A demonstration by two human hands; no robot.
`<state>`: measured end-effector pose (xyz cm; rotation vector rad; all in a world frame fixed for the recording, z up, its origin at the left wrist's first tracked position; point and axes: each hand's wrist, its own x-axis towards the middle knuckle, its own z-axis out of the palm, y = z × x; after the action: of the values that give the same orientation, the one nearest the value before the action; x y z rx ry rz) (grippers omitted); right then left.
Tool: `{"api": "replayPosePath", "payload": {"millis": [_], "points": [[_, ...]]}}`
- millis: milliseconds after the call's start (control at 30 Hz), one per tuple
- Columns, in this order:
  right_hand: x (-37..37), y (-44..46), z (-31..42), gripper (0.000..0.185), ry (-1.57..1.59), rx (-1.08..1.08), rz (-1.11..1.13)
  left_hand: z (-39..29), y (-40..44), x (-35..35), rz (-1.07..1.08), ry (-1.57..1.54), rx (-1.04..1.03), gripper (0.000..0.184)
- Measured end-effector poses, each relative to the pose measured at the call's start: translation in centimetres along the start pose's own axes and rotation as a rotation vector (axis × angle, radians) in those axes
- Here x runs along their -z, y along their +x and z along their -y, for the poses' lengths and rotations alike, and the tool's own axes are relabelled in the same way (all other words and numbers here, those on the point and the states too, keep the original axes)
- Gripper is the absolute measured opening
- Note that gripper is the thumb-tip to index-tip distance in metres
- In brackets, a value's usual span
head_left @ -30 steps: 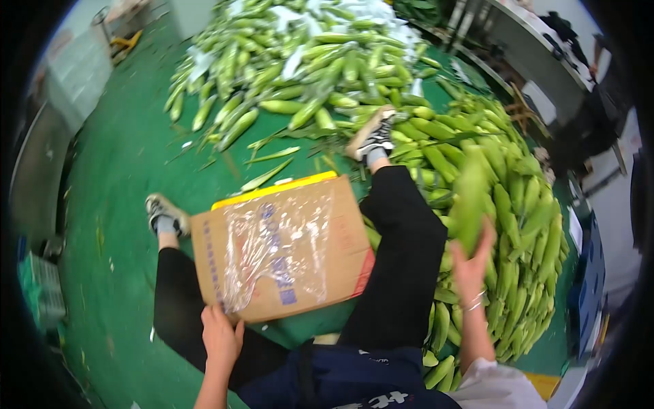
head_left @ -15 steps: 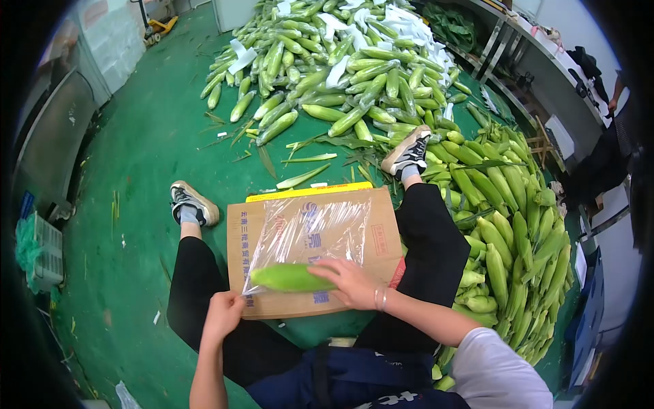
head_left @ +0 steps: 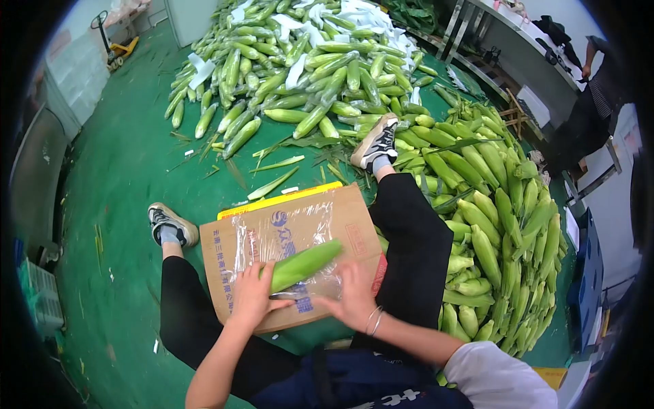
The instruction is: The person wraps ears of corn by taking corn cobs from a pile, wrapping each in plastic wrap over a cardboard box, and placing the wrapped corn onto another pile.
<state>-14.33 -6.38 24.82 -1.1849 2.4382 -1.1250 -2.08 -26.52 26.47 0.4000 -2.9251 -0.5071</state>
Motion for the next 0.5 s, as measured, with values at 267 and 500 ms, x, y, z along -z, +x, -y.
{"api": "replayPosePath", "payload": {"millis": [267, 500], "points": [[7.9, 1.1, -3.8, 0.015, 0.077, 0.004, -0.392, -2.3, -1.4, 0.3, 0.04, 0.03, -0.18, 0.061], [0.9, -4.0, 0.3, 0.034, 0.007, 0.088, 0.006, -4.4, -4.9, 0.8, 0.329, -0.102, -0.082, 0.07]]}}
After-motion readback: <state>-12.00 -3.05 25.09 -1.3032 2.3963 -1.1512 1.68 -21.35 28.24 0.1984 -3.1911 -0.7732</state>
